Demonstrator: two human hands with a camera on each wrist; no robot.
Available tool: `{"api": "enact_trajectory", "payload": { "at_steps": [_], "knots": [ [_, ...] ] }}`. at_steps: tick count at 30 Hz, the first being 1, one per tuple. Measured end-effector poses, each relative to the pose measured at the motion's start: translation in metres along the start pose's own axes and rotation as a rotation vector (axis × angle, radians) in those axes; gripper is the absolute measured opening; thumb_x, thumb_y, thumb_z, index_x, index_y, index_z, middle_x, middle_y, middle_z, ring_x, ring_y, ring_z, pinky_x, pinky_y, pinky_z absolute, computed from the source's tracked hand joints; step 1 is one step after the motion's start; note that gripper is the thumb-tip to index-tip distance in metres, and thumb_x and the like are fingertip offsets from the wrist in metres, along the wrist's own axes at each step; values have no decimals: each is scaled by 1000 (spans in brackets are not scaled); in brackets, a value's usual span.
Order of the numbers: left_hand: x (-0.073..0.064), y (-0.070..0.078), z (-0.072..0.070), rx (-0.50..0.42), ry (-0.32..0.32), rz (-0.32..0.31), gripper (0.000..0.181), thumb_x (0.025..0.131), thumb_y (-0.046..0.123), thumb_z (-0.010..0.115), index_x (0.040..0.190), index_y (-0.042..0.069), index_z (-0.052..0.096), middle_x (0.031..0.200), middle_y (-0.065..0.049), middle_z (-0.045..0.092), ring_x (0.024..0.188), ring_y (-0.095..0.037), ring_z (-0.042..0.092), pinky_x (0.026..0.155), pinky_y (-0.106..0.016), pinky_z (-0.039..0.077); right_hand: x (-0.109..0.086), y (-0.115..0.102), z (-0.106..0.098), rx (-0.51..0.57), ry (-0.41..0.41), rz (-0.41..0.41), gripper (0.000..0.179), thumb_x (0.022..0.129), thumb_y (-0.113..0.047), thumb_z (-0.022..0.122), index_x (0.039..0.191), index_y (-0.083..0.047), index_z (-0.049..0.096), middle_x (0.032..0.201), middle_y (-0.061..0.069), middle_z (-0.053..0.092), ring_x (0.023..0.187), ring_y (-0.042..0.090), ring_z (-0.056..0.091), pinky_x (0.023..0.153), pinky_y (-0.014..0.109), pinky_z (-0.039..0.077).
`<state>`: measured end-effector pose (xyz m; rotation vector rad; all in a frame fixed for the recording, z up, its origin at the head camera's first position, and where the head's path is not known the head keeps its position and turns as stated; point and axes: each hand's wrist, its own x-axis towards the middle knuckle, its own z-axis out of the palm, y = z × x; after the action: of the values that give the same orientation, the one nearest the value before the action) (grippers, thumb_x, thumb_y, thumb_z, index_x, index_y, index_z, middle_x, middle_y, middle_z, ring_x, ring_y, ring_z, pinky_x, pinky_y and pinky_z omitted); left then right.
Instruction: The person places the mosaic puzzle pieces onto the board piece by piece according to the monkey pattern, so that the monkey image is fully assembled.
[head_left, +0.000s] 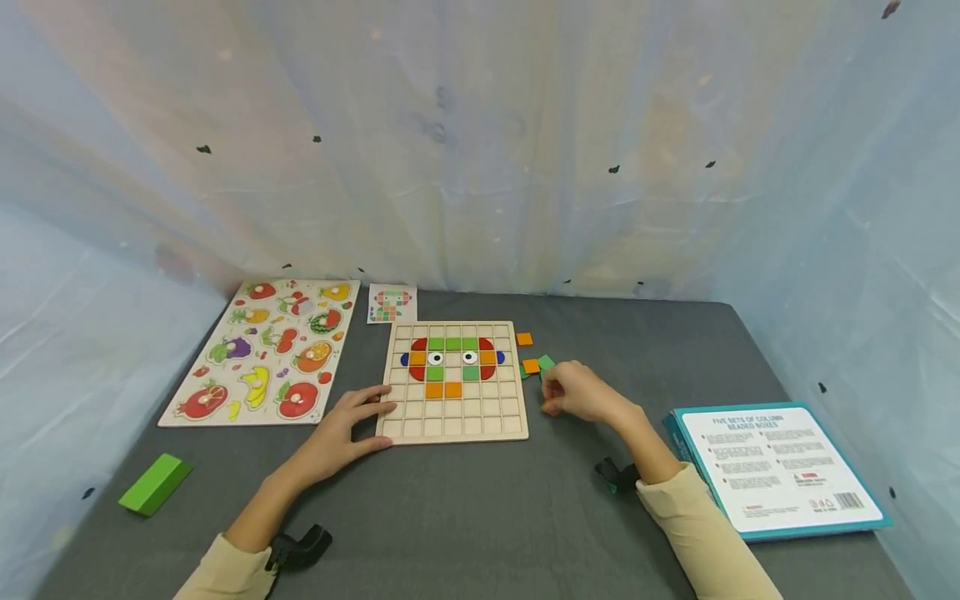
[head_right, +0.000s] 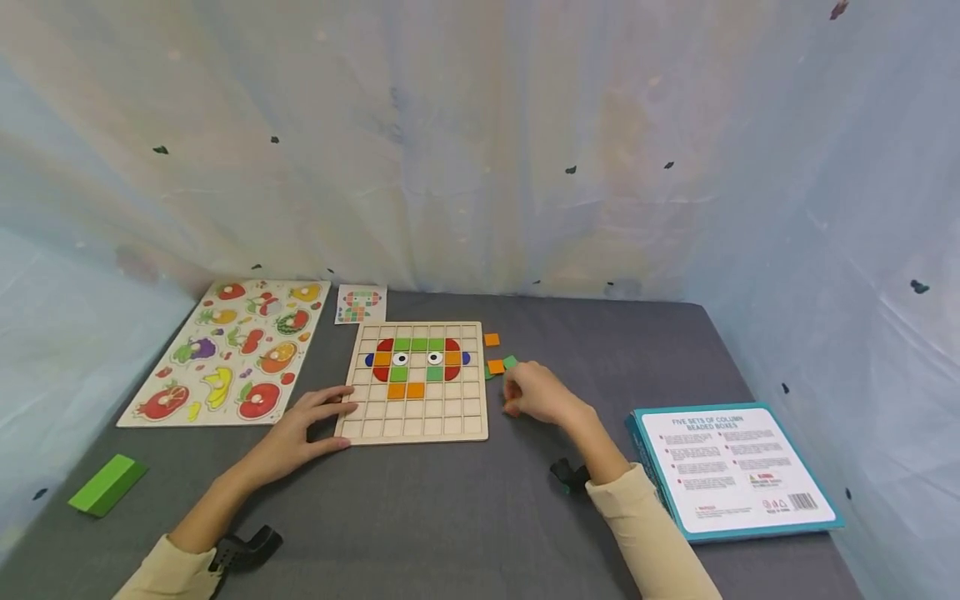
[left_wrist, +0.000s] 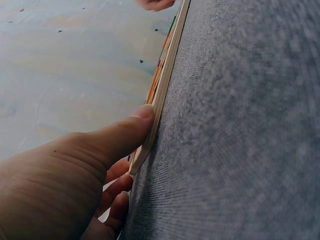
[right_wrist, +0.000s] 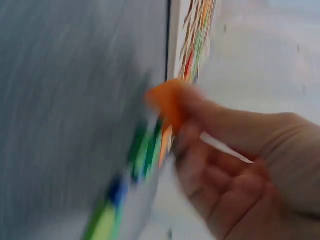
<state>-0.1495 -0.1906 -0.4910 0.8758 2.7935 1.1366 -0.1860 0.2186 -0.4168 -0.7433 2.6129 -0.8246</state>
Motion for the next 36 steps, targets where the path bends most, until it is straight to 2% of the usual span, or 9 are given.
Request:
{"api": "enact_trajectory", "payload": {
  "at_steps": [3,5,10,16,25,29,32,34,36],
  "knots": [
    [0,0,0,4,4,-1,58,86,29,80,136,8,62,151,-13,43,132,-33,40,100,-58,40,20,-17,12,152,-24,-111,5,90,-2,73,86,-1,69,78,5,65,64,13,52,59,27,46],
    [1,-1,0,7,10,7,57,86,28,80,136,7,62,151,-14,43,132,-34,41,99,-59,40,35,-30,22,192,-38,-177,3,92,-1,70,93,0,72,85,6,69,69,12,58,63,26,49],
    [0,-1,4,5,21,20,56,86,27,80,135,7,63,150,-14,44,131,-34,42,99,-59,40,72,-55,44,76,-12,-253,11,93,1,68,101,-1,75,97,7,73,85,15,65,75,24,51],
    [-1,-1,6,-8,11,1,57,86,30,80,135,9,63,151,-12,44,132,-33,41,101,-59,39,90,-69,58,-57,0,-275,9,91,2,70,97,-3,74,90,6,71,81,17,62,74,25,50],
    [-2,0,3,-21,-2,-23,58,86,33,79,136,10,62,152,-11,43,134,-33,39,102,-60,38,86,-73,62,-235,59,-339,12,91,0,71,99,-7,76,94,4,65,86,16,62,76,24,50],
    [-2,0,3,-18,-5,-26,58,86,34,79,137,10,62,152,-10,42,134,-32,39,103,-60,38,71,-75,65,-366,103,-324,17,95,-14,70,110,-8,74,109,7,65,96,19,63,80,30,52],
    [-2,0,3,-10,-3,-20,58,86,34,79,137,10,62,152,-11,42,134,-32,40,102,-59,38,50,-82,70,-509,39,-277,46,98,-37,64,134,-9,62,141,12,53,127,27,53,100,45,46],
    [-1,0,3,-6,1,-13,58,86,33,79,136,10,62,152,-11,43,133,-32,41,101,-59,39,35,-86,75,-575,-34,-251,66,98,-51,57,149,-10,47,158,11,35,144,30,34,111,54,32],
    [0,-1,2,-3,13,-2,57,86,31,79,136,9,63,151,-12,44,131,-32,42,100,-59,40,25,-87,80,-588,-110,-229,78,98,-60,49,157,-12,33,165,8,20,151,29,18,116,57,20]
  ]
}}
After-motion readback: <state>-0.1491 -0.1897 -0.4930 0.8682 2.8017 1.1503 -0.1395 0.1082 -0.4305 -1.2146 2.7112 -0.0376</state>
